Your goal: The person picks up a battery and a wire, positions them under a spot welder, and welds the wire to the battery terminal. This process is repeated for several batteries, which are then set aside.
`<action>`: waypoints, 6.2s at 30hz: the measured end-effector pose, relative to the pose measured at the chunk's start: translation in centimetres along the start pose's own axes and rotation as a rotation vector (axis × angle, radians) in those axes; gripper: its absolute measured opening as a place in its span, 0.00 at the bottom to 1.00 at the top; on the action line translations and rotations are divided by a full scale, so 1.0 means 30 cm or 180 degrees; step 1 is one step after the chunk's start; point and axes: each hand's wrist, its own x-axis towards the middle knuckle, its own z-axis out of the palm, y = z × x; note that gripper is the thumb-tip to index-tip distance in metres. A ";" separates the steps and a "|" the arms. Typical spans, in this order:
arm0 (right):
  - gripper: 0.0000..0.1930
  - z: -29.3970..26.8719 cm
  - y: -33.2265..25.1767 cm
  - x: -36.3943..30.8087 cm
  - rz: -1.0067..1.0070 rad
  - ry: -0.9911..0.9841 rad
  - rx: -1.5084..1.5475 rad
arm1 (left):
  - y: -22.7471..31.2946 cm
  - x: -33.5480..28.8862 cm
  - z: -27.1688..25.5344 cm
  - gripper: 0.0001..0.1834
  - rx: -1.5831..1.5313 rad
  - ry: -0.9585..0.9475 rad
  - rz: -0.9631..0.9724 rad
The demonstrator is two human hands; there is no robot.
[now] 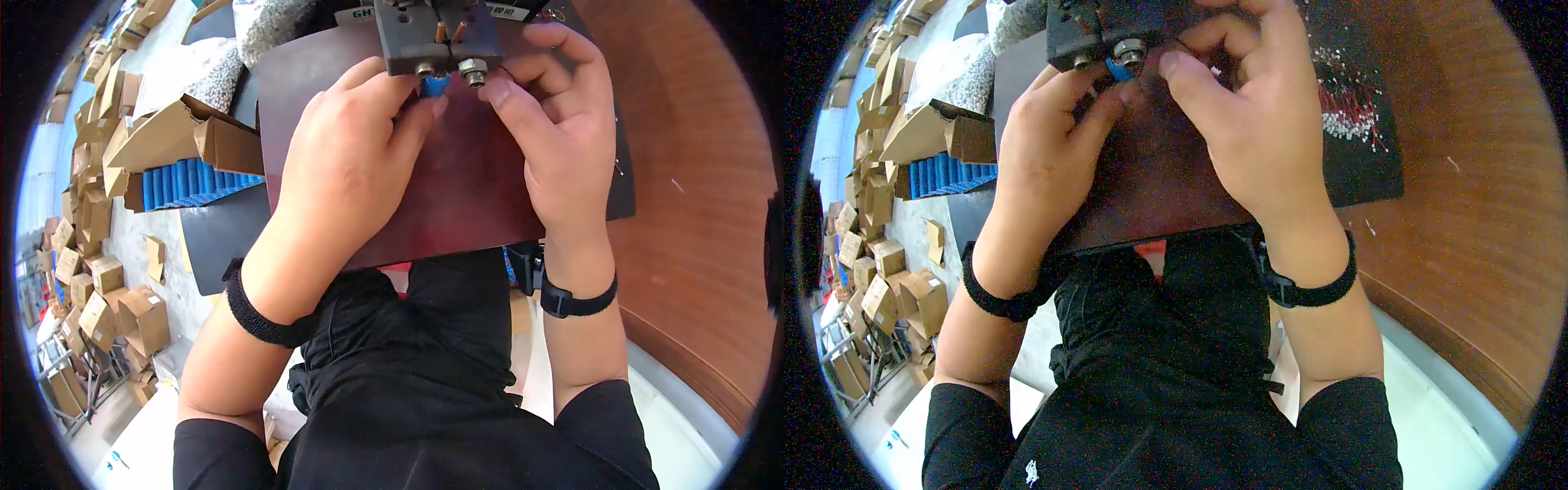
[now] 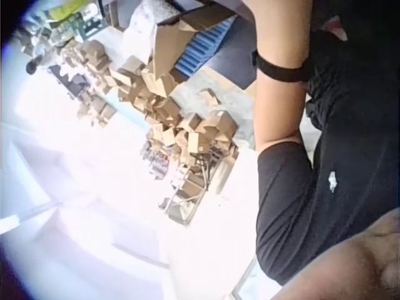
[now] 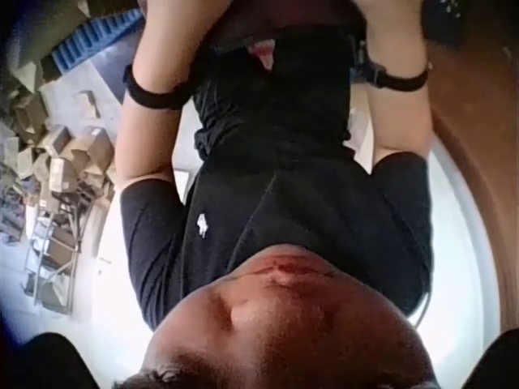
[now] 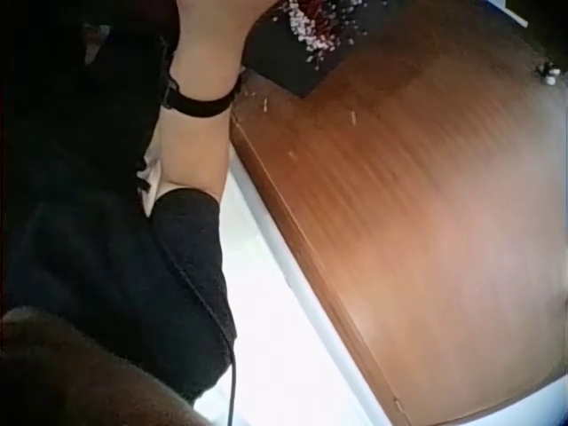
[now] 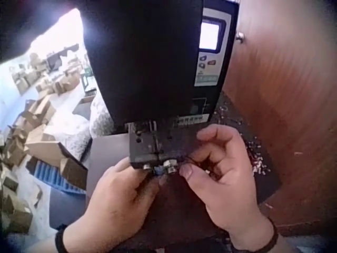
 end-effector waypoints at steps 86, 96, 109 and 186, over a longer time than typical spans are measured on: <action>0.06 -0.415 -0.179 -0.162 -0.0258 0.1260 -0.1245 | 0.021 -0.057 -0.057 0.16 -0.0150 -0.0483 0.0145; 0.04 -0.185 -0.070 -0.227 -0.0378 0.0931 -0.0227 | 0.073 -0.081 -0.086 0.15 0.0334 -0.0535 0.0154; 0.05 -0.159 -0.056 -0.157 -0.0102 0.0752 -0.0639 | -0.004 -0.018 -0.028 0.14 -0.0476 -0.0278 -0.0102; 0.08 -0.126 -0.029 -0.150 -0.0292 0.1198 -0.0895 | -0.034 -0.012 -0.001 0.14 0.0188 0.0140 0.0033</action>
